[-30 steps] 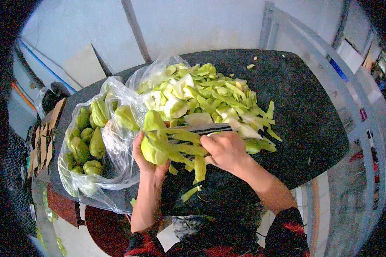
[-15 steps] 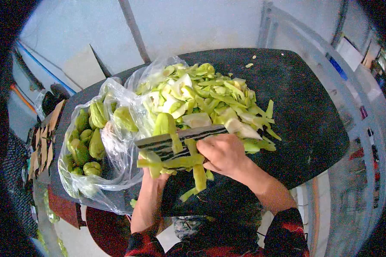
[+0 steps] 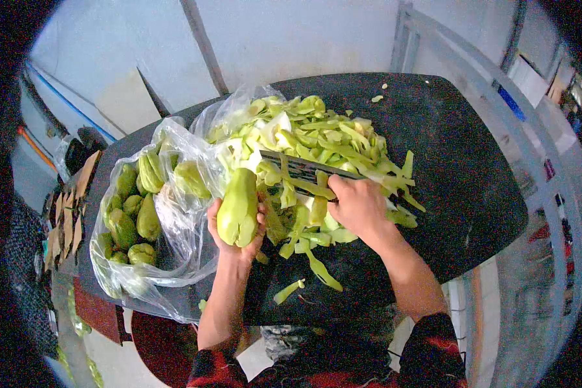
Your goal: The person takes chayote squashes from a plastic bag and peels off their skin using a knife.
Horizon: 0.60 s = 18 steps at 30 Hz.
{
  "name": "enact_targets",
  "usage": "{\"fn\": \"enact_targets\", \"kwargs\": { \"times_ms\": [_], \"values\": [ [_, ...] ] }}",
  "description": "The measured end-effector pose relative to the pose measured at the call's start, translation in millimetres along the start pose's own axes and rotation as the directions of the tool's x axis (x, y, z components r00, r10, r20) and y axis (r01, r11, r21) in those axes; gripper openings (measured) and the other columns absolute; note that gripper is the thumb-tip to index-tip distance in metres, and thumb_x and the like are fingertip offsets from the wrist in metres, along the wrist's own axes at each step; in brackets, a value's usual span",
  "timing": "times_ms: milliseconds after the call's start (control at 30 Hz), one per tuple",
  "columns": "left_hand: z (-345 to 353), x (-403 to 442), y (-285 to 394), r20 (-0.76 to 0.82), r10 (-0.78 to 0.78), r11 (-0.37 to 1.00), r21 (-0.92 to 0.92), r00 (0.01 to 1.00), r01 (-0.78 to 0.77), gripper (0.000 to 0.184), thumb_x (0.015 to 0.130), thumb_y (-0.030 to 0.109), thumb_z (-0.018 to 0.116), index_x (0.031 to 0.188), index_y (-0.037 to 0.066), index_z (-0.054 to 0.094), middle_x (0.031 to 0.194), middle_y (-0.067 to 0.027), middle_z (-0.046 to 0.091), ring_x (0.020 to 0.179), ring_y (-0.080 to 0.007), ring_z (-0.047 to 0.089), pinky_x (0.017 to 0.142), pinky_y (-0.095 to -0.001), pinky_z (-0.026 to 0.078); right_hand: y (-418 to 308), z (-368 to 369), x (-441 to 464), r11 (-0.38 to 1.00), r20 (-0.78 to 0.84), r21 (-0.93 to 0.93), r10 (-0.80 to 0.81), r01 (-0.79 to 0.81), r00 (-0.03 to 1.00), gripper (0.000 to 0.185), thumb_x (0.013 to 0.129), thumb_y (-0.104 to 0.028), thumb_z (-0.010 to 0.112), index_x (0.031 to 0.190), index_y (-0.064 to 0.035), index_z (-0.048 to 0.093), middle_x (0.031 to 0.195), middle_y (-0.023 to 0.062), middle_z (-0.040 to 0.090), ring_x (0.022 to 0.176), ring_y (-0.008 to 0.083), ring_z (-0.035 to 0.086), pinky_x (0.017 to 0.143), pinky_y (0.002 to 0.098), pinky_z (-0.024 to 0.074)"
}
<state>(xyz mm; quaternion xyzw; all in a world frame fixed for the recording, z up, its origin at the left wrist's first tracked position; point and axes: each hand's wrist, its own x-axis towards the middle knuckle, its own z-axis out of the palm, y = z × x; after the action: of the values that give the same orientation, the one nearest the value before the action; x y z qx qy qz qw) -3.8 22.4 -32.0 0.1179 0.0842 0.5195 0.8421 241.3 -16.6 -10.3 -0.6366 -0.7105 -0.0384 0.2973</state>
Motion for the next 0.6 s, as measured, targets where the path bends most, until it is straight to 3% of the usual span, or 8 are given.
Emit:
{"fn": "enact_targets", "kwargs": {
  "times_ms": [67, 300, 400, 467, 567, 600],
  "values": [
    [1, 2, -2, -0.007, -0.005, 1.000, 0.015, 1.000, 0.005, 0.063, 0.085, 0.045, 0.053, 0.128, 0.000, 0.052, 0.109, -0.0203, 0.061, 0.088, -0.0341, 0.062, 0.071, -0.0422, 0.056, 2, -1, 0, 1.000, 0.024, -0.005, 0.007, -0.007, 1.000, 0.019, 0.070, -0.014, 0.069, 0.085, -0.0073, 0.059, 0.076, 0.0130, 0.067, 0.070, 0.0363, 0.065, 0.063, 0.0468, 0.0528],
    [4, 0, -7, -0.043, -0.025, 1.000, 0.014, 0.999, 0.025, 0.060, 0.085, 0.044, 0.053, 0.127, 0.001, 0.054, 0.110, -0.0200, 0.062, 0.088, -0.0347, 0.062, 0.072, -0.0418, 0.055, 2, -3, -2, 0.998, -0.038, 0.023, -0.057, 0.058, 0.998, 0.019, 0.068, -0.010, 0.068, 0.082, -0.0057, 0.057, 0.075, 0.0131, 0.066, 0.070, 0.0364, 0.064, 0.061, 0.0468, 0.0511],
    [7, 0, -8, -0.031, -0.008, 1.000, 0.015, 0.999, 0.009, 0.058, 0.089, 0.046, 0.051, 0.126, 0.002, 0.055, 0.109, -0.0190, 0.062, 0.090, -0.0339, 0.062, 0.076, -0.0419, 0.054, -2, -6, -2, 0.995, -0.064, 0.062, -0.078, 0.082, 0.995, 0.016, 0.069, -0.006, 0.067, 0.080, -0.0039, 0.056, 0.074, 0.0150, 0.065, 0.069, 0.0377, 0.063, 0.058, 0.0453, 0.0488],
    [11, 3, -7, -0.155, 0.038, 0.999, -0.011, 0.987, -0.041, 0.059, 0.094, 0.053, 0.046, 0.127, 0.004, 0.055, 0.109, -0.0172, 0.063, 0.092, -0.0317, 0.062, 0.079, -0.0408, 0.053, -3, -9, -2, 0.990, -0.081, 0.092, -0.103, 0.111, 0.991, 0.013, 0.071, -0.004, 0.066, 0.080, -0.0026, 0.056, 0.073, 0.0169, 0.063, 0.068, 0.0392, 0.062, 0.056, 0.0440, 0.0470],
    [16, 2, -4, -0.090, 0.082, 0.992, 0.105, 0.993, -0.072, 0.067, 0.095, 0.062, 0.039, 0.128, 0.005, 0.054, 0.110, -0.0153, 0.063, 0.097, -0.0287, 0.061, 0.084, -0.0399, 0.052, -7, -8, -2, 0.984, -0.099, 0.114, -0.129, 0.140, 0.987, 0.015, 0.068, -0.001, 0.065, 0.078, -0.0025, 0.054, 0.069, 0.0157, 0.060, 0.066, 0.0391, 0.061, 0.056, 0.0437, 0.0465],
    [12, 0, -4, -0.098, 0.077, 0.991, 0.114, 0.992, -0.066, 0.067, 0.095, 0.062, 0.039, 0.128, 0.005, 0.054, 0.110, -0.0153, 0.063, 0.097, -0.0287, 0.061, 0.084, -0.0399, 0.052, -10, -8, -4, 0.969, -0.120, 0.112, -0.208, 0.222, 0.971, 0.016, 0.066, -0.002, 0.065, 0.077, -0.0032, 0.052, 0.066, 0.0149, 0.058, 0.063, 0.0381, 0.060, 0.055, 0.0431, 0.0459]
  ]
}}
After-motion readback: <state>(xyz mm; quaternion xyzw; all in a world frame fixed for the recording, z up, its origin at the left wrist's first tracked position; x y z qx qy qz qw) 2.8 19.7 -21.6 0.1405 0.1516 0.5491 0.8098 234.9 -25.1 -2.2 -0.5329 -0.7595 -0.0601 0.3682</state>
